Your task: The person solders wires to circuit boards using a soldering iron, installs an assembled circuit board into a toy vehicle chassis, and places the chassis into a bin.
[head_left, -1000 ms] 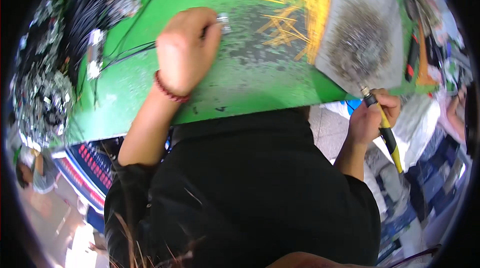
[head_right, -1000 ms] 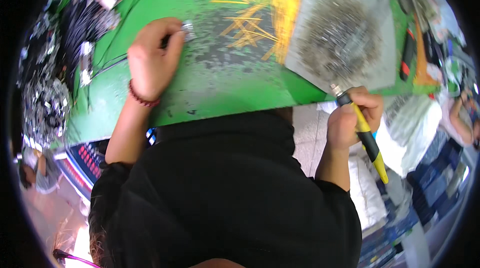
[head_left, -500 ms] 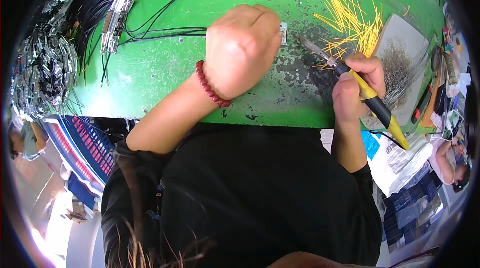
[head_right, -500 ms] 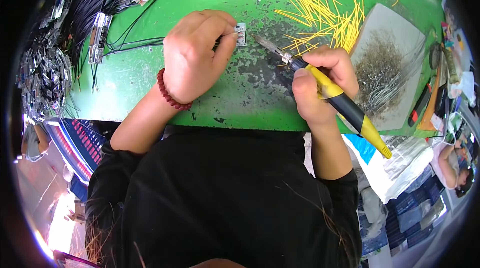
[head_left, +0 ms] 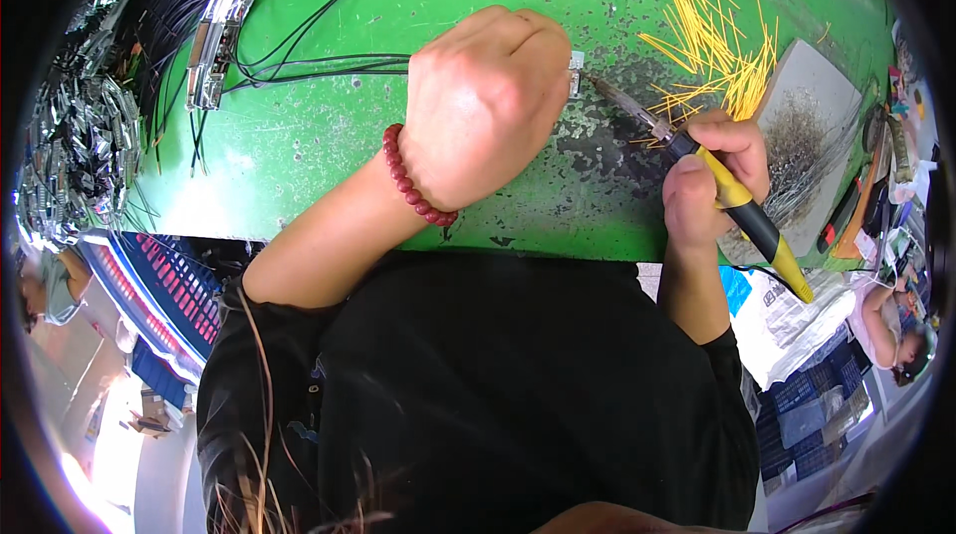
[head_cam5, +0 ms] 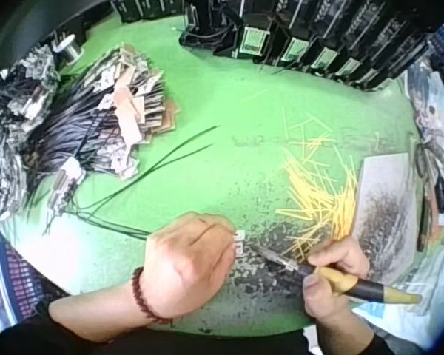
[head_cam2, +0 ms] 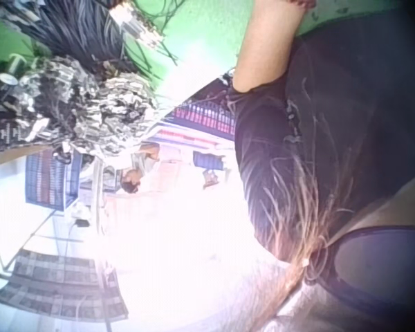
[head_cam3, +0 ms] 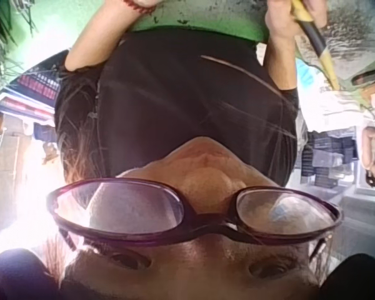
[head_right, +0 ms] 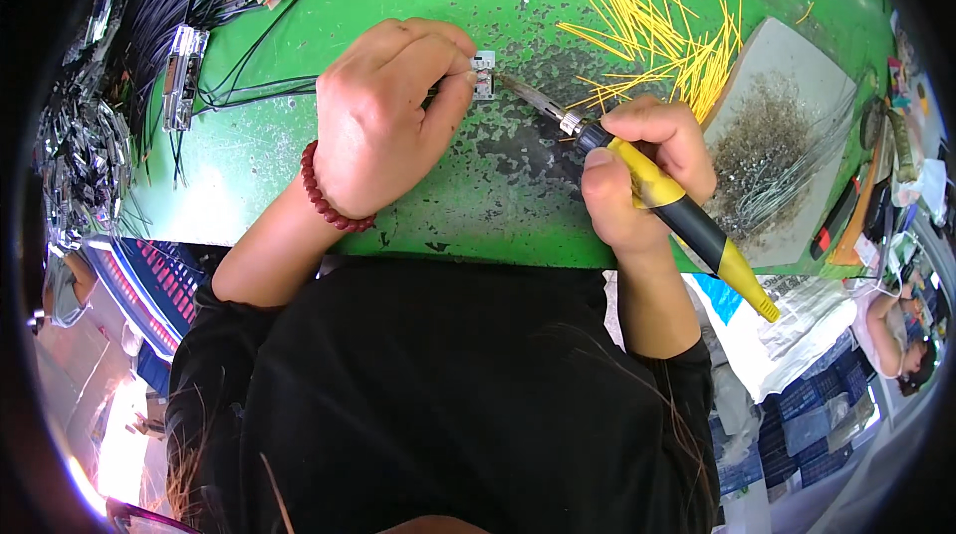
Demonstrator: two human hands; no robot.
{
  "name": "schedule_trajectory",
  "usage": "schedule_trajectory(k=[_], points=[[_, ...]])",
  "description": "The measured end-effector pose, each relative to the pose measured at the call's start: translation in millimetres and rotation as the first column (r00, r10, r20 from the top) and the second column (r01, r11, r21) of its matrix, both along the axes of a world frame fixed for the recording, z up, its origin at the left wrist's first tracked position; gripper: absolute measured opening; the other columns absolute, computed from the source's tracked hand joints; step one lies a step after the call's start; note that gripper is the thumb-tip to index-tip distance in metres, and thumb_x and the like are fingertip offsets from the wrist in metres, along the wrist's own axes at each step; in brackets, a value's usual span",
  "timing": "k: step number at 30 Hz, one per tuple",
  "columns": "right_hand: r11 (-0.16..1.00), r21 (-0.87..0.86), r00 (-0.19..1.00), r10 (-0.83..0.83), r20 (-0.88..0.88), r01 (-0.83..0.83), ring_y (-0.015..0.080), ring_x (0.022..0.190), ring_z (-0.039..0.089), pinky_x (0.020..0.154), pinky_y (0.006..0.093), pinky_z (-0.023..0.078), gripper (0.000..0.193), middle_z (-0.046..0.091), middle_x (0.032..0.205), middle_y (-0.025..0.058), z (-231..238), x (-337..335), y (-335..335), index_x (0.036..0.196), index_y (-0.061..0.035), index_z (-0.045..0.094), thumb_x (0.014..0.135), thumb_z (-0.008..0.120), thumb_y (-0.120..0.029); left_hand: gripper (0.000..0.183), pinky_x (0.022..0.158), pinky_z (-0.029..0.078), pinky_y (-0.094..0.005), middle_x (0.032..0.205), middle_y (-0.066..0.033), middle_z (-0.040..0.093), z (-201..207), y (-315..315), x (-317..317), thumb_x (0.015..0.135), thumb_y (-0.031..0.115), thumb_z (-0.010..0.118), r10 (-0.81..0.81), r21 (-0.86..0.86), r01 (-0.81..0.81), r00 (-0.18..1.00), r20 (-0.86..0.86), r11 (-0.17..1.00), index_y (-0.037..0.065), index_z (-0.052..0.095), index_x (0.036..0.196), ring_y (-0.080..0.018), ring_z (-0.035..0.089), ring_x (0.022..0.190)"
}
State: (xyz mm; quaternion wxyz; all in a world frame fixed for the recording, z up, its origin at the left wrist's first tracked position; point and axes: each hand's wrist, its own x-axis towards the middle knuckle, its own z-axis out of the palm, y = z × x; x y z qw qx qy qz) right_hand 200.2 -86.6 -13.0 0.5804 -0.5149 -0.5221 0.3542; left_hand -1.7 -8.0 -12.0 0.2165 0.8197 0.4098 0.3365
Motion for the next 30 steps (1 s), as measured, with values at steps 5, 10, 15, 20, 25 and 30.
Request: schedule_trajectory(k=[5,10,15,20,25,30], points=[[0.999,0.032,0.999,-0.032,0.005,0.031,0.0109,0.068,0.047,0.060,0.0235,0.037,0.027,0.056,0.083,0.0085,0.2,-1.0,-0.7,0.090,0.0010,0.055,0.076,0.071,-0.015,0.008,0.060,0.051,-0.0353,0.077,-0.0087,0.061,3.2,1.1,-1.0,0.070,0.002,0.065,-0.015,-0.005,0.015,1.000,-0.006,1.000,0.004,0.060,0.076,-0.0269,0.061,0.070],[1.000,0.023,1.000,-0.015,-0.020,0.015,0.0109,0.068,0.047,0.060,0.0233,0.037,0.027,0.056,0.082,0.0081,1.4,-0.4,-0.9,0.090,0.0012,0.055,0.076,0.072,-0.015,0.009,0.064,0.051,-0.0328,0.088,-0.0045,0.068,8.5,-0.2,-2.2,0.073,0.000,0.067,-0.027,-0.076,0.023,0.998,-0.056,0.997,0.004,0.062,0.079,-0.0239,0.061,0.074],[1.000,0.014,1.000,0.010,-0.017,-0.009,0.0106,0.068,0.048,0.060,0.0234,0.037,0.025,0.056,0.082,0.0078,1.6,-0.1,-1.2,0.090,0.0012,0.055,0.075,0.070,-0.013,0.008,0.064,0.051,-0.0328,0.088,-0.0050,0.068,8.9,0.9,-2.0,0.074,0.000,0.066,-0.035,-0.081,0.030,0.998,-0.058,0.996,0.004,0.062,0.079,-0.0241,0.061,0.075],[1.000,-0.017,1.000,0.001,0.010,-0.001,0.0103,0.067,0.048,0.059,0.0235,0.037,0.023,0.056,0.082,0.0080,2.1,-0.7,-2.1,0.089,0.0011,0.055,0.075,0.069,-0.010,0.008,0.065,0.051,-0.0330,0.088,-0.0050,0.068,8.5,1.0,-1.8,0.074,0.000,0.066,-0.038,-0.084,0.033,0.998,-0.059,0.996,0.003,0.062,0.079,-0.0243,0.061,0.075],[0.997,0.072,1.000,0.003,0.024,-0.005,0.0105,0.068,0.048,0.060,0.0224,0.037,0.024,0.058,0.085,0.0098,-0.8,0.3,-1.7,0.090,0.0012,0.055,0.075,0.069,-0.010,0.008,0.065,0.051,-0.0331,0.088,-0.0049,0.067,8.2,0.5,-1.8,0.074,0.001,0.066,-0.038,-0.071,0.034,0.998,-0.054,0.997,0.004,0.062,0.079,-0.0244,0.061,0.076],[0.998,0.048,0.999,-0.037,-0.016,0.037,0.0102,0.070,0.047,0.062,0.0223,0.036,0.026,0.057,0.086,0.0088,0.1,3.6,-2.8,0.091,0.0009,0.055,0.076,0.070,-0.014,0.008,0.065,0.052,-0.0339,0.087,-0.0056,0.067,9.9,1.1,-1.3,0.074,0.001,0.066,-0.034,-0.064,0.029,0.997,-0.070,0.998,0.004,0.062,0.080,-0.0255,0.062,0.076]])
